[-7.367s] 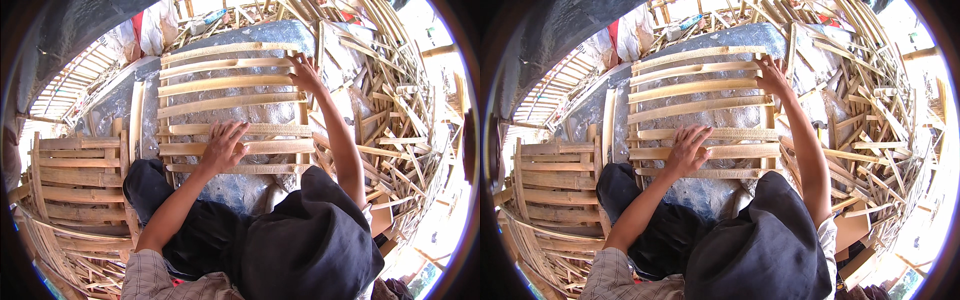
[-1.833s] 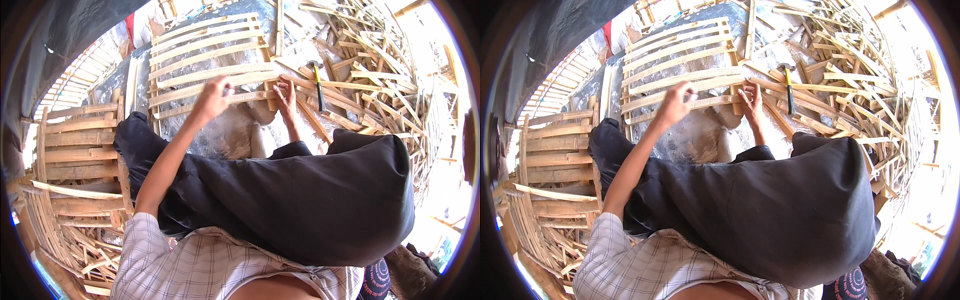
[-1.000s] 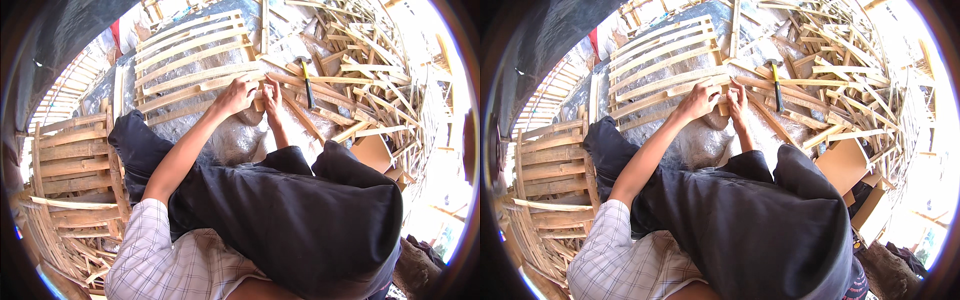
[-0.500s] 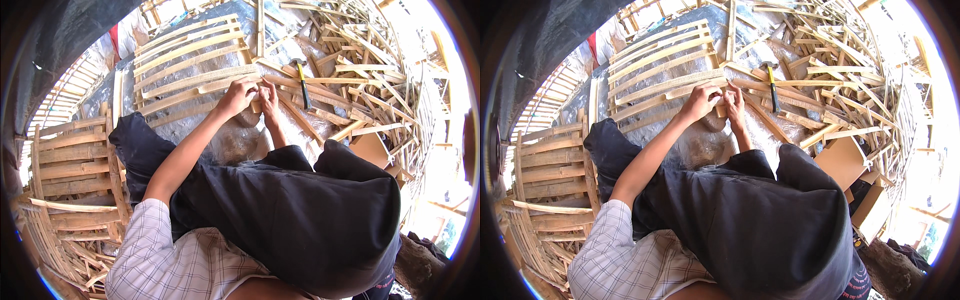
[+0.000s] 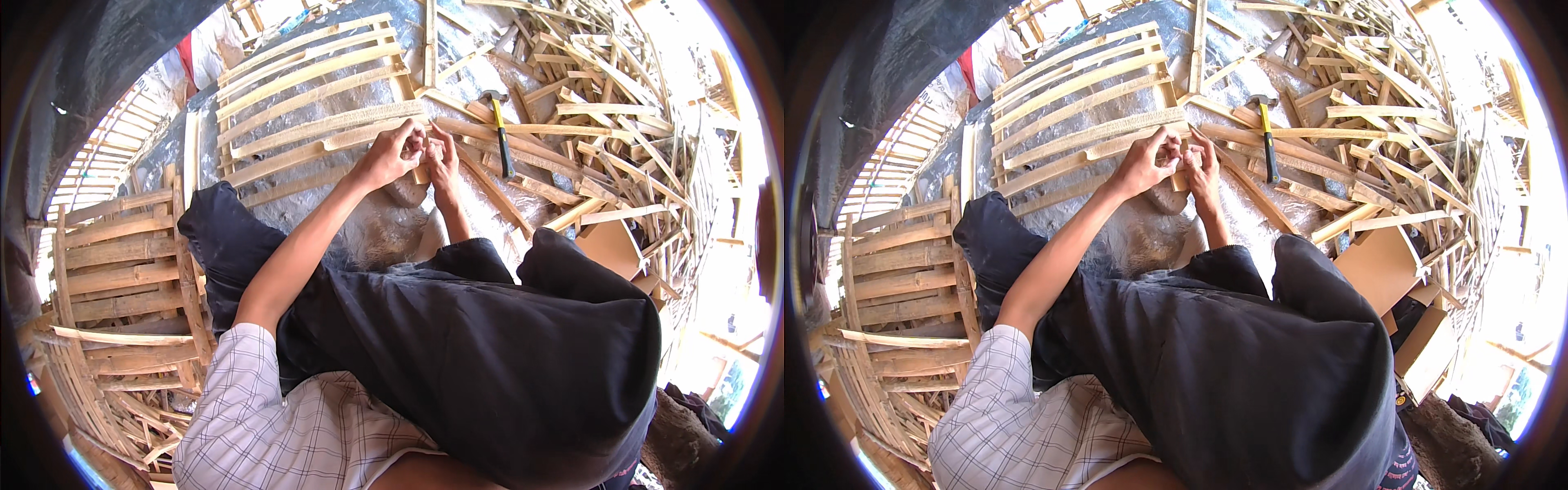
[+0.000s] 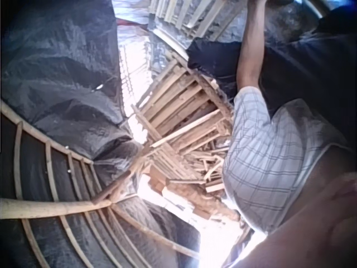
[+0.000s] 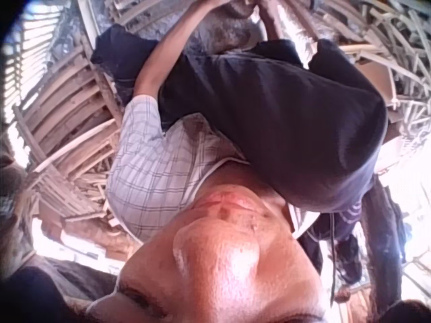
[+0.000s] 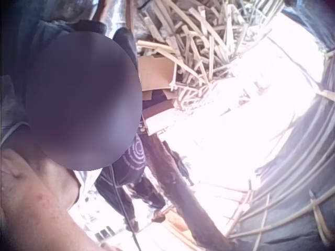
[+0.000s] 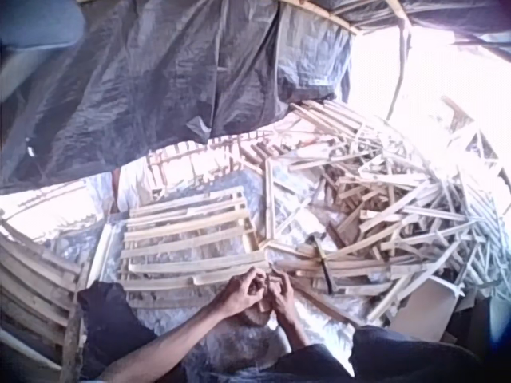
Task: The person hammers nails to join wooden slats to cross-beams, assembling bamboo-like grates.
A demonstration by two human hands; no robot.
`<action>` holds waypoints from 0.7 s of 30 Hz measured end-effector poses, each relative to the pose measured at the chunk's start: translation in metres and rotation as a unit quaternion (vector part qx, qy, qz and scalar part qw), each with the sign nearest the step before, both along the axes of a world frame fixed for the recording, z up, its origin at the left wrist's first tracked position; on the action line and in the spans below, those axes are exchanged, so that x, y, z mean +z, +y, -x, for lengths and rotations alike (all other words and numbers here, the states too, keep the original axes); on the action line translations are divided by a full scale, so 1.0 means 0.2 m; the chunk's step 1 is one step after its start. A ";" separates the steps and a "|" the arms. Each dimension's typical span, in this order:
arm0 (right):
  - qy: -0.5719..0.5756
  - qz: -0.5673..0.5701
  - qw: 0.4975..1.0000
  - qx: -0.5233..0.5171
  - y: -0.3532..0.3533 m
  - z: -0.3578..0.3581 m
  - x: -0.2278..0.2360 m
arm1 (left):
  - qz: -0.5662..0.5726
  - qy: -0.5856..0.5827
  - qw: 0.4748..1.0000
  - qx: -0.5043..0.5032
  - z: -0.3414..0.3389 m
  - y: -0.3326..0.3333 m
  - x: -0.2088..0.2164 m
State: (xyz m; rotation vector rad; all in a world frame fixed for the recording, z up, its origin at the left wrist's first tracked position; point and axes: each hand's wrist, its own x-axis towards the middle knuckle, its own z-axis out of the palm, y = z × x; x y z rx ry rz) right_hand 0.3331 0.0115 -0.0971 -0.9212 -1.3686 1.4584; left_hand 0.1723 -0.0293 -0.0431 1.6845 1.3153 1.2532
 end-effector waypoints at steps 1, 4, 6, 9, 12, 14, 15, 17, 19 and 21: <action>0.005 -0.002 1.000 0.000 0.00 0.00 -0.01 | -0.005 -0.008 1.000 0.006 -0.01 0.01 0.00; 0.007 0.000 1.000 0.003 0.00 0.01 -0.01 | -0.013 -0.014 1.000 0.009 0.00 0.00 -0.01; 0.005 0.011 1.000 0.009 -0.01 0.03 0.02 | -0.016 -0.009 1.000 0.014 0.01 -0.01 -0.02; 0.007 0.002 1.000 0.005 0.01 0.00 -0.01 | -0.019 -0.022 0.999 0.018 -0.03 0.00 -0.04; 0.012 0.006 1.000 0.007 0.01 0.00 -0.02 | -0.021 -0.040 0.999 0.023 -0.03 0.00 -0.06; 0.027 0.021 0.999 0.012 0.00 0.02 0.00 | -0.049 -0.019 0.998 0.031 -0.02 -0.01 -0.06; 0.035 0.029 0.999 0.015 0.00 0.02 0.01 | -0.043 -0.024 0.998 0.029 -0.01 -0.01 -0.06; 0.038 0.030 0.999 0.015 0.01 0.01 0.00 | -0.031 -0.034 0.999 0.020 -0.03 -0.01 -0.05; 0.035 0.027 0.999 0.014 0.01 0.00 0.00 | -0.028 -0.037 0.999 0.019 -0.03 -0.01 -0.05; 0.026 0.021 0.999 0.013 0.00 0.01 0.01 | -0.020 -0.040 0.999 0.019 -0.03 -0.02 -0.05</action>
